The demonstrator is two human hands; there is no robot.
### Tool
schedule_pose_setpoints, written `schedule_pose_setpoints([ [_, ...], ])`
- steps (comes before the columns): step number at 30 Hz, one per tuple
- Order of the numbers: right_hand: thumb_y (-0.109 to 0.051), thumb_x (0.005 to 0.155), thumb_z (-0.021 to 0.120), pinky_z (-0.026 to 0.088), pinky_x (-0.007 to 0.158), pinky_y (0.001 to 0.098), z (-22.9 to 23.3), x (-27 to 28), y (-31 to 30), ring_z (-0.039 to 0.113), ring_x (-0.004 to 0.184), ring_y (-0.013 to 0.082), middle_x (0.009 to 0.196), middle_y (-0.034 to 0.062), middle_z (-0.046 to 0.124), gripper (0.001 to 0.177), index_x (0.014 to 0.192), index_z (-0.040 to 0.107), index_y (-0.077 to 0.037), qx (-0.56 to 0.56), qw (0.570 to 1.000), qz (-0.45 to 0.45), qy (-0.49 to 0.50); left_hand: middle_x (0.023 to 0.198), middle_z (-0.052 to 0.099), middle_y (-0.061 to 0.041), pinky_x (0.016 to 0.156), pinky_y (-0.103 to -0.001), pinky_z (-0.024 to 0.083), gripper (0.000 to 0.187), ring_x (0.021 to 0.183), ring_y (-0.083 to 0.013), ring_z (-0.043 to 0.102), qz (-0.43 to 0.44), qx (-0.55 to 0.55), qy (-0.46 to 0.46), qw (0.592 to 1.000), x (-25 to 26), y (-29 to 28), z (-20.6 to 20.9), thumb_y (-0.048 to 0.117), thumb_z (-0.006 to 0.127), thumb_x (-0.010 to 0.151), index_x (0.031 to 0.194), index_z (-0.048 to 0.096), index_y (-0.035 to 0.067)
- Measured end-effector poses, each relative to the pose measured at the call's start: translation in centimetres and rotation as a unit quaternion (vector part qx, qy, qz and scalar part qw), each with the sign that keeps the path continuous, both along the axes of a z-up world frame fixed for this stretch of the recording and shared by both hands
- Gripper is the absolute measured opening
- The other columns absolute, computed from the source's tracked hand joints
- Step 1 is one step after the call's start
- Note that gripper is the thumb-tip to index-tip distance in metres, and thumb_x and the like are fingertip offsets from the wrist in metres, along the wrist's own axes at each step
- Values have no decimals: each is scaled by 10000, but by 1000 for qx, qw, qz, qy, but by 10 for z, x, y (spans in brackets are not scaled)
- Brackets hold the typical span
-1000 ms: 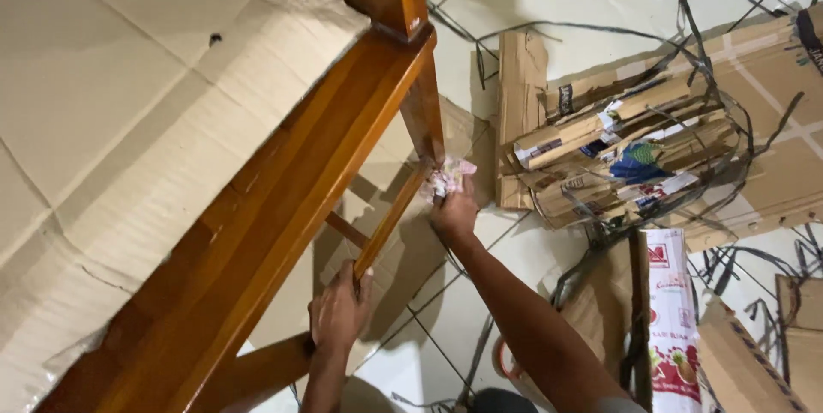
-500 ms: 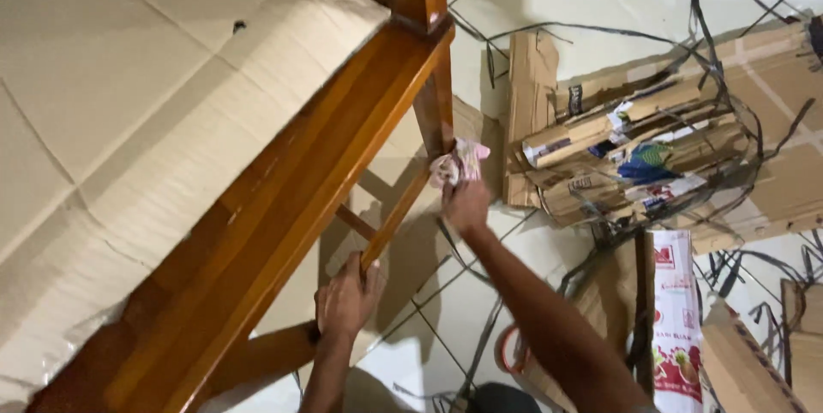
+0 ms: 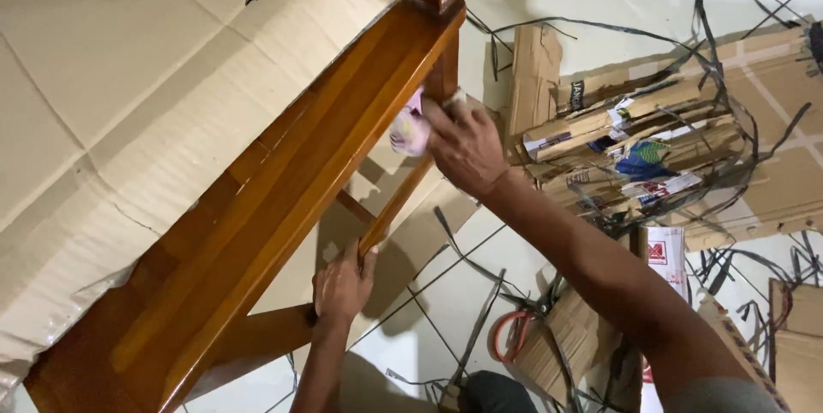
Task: Wrapping a wooden chair with cardboard and securing it with plastic ties
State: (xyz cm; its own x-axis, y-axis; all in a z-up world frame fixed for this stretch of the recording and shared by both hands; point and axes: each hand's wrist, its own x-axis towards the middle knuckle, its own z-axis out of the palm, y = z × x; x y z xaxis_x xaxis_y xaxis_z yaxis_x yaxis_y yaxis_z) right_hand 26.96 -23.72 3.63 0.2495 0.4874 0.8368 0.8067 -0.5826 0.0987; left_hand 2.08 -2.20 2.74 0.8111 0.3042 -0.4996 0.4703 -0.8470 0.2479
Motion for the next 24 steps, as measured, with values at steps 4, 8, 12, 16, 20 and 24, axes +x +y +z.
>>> schedule_pose_setpoints([
  [4,-179,852,736,512,662,392,-38,-28,-1,619,1006,335,1147,54,663,73,911,757,-141,-134,984,-62,95,1225,709,-202,1009,-564,482,638,1155,-404,686,2,-10,-33,999,-1,3,-1,597,284,1037,1406,519,133],
  [8,-134,880,669,541,553,402,-28,-33,14,667,1049,418,1165,97,565,36,893,665,-101,-151,970,-91,169,1174,731,-185,1039,-553,472,642,1140,-393,694,1,-7,-29,1000,0,4,-3,590,293,1029,1404,540,132],
  [12,-156,847,747,561,562,385,13,10,20,674,971,424,1013,133,564,167,1010,724,-178,-22,999,-38,10,1141,749,-210,1030,-593,460,689,1146,-413,693,10,-4,-17,1000,0,-1,3,615,296,1012,1429,526,117],
  [16,-223,898,693,542,572,312,0,11,21,624,929,304,1045,73,550,88,982,721,-222,-31,995,-76,-49,1209,746,-162,1108,-554,413,695,1219,-359,673,16,0,2,1000,-4,3,-11,606,277,1036,1505,479,135],
  [20,-216,865,696,544,555,281,-15,-23,30,599,893,204,1043,-2,557,77,930,670,-184,-143,985,-85,45,1294,717,-121,1157,-558,351,716,1277,-335,635,35,-25,2,999,-4,11,-32,645,285,1034,1544,442,169],
  [24,-287,968,578,567,616,245,-23,-20,39,621,971,177,1086,-30,587,134,954,672,-191,-180,961,-140,155,1258,730,-147,1108,-557,407,672,1227,-358,665,25,-13,6,1000,3,9,-13,599,302,1031,1516,469,167],
])
